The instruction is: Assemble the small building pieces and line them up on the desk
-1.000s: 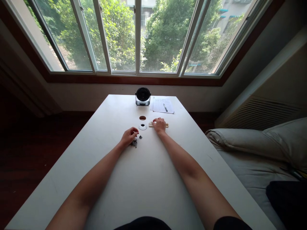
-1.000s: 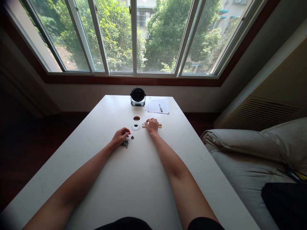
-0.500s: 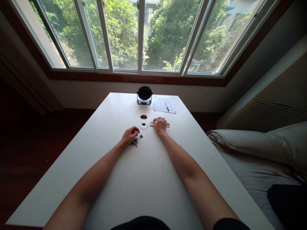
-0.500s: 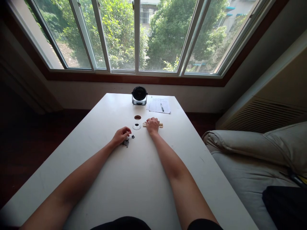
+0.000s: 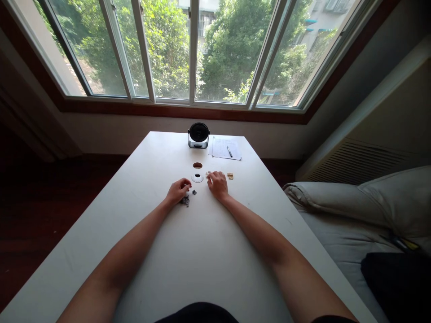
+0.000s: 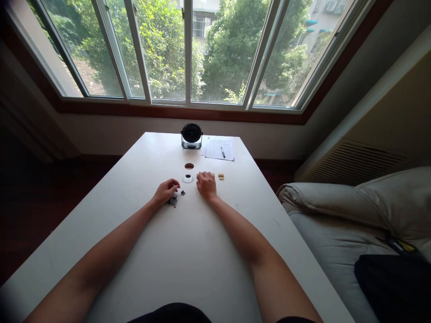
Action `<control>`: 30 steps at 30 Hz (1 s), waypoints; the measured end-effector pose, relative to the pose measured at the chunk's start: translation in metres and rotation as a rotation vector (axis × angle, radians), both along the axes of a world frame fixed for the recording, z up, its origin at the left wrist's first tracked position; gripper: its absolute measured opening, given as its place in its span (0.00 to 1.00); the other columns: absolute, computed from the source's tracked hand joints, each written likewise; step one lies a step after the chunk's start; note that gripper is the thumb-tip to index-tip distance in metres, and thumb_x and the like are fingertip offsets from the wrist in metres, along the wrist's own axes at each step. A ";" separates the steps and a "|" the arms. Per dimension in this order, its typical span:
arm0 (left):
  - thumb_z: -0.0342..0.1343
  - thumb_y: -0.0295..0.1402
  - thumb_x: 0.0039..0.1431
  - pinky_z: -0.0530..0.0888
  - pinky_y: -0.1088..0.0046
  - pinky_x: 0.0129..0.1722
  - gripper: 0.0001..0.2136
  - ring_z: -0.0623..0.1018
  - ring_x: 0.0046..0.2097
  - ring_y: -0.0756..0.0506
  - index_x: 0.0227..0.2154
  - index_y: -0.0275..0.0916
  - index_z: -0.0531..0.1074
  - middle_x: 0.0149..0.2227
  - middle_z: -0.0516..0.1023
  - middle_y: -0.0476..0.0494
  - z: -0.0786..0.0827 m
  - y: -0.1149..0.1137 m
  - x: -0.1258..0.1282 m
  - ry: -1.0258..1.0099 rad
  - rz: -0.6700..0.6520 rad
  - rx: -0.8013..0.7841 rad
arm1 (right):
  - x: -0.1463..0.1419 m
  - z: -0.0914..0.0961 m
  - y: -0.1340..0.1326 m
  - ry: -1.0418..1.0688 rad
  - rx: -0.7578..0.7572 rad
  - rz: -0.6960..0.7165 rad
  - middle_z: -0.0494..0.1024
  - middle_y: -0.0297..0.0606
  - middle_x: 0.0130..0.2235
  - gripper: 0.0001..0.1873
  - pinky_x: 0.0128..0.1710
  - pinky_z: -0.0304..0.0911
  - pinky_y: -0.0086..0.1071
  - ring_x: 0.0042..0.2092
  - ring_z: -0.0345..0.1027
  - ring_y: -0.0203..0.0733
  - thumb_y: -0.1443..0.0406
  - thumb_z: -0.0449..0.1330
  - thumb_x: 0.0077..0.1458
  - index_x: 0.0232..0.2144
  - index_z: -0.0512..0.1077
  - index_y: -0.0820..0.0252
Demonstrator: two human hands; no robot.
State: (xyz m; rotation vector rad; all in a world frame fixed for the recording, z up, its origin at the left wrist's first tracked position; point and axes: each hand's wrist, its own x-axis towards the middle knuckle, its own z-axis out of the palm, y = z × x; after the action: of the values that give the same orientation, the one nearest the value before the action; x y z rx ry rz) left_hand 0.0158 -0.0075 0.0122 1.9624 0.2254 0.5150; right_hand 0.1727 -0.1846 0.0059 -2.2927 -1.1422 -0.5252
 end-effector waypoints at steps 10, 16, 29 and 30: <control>0.54 0.43 0.58 0.70 0.69 0.35 0.11 0.74 0.33 0.46 0.34 0.41 0.73 0.30 0.76 0.47 -0.004 -0.002 0.001 -0.061 0.293 -0.010 | -0.068 0.005 -0.019 0.163 -0.026 0.341 0.74 0.40 0.46 0.14 0.51 0.63 0.38 0.51 0.64 0.45 0.62 0.61 0.61 0.50 0.72 0.52; 0.42 0.50 0.63 0.72 0.70 0.33 0.20 0.73 0.31 0.47 0.35 0.39 0.70 0.30 0.74 0.44 -0.009 -0.019 0.011 -0.200 0.366 -0.390 | -0.082 0.009 -0.016 0.129 -0.118 0.451 0.73 0.42 0.52 0.22 0.54 0.60 0.42 0.53 0.64 0.48 0.58 0.65 0.58 0.54 0.70 0.51; 0.49 0.50 0.58 0.73 0.67 0.39 0.18 0.77 0.35 0.46 0.35 0.39 0.70 0.34 0.77 0.42 -0.008 -0.009 0.011 -0.173 0.188 -0.498 | -0.078 0.002 -0.012 0.090 -0.098 0.347 0.74 0.41 0.46 0.07 0.51 0.60 0.39 0.49 0.65 0.45 0.64 0.60 0.62 0.43 0.75 0.56; 0.51 0.47 0.57 0.72 0.68 0.39 0.15 0.76 0.35 0.47 0.34 0.39 0.71 0.34 0.77 0.43 -0.007 -0.007 0.009 -0.144 0.165 -0.440 | -0.077 0.002 -0.012 0.094 -0.094 0.345 0.74 0.41 0.45 0.08 0.51 0.61 0.39 0.48 0.65 0.45 0.64 0.61 0.61 0.43 0.75 0.56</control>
State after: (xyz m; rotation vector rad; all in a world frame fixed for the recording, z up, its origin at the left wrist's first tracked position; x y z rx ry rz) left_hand 0.0244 -0.0148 0.0048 1.4808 0.3781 0.6507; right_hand 0.0955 -0.1971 0.0078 -2.1053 -1.5006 -0.2338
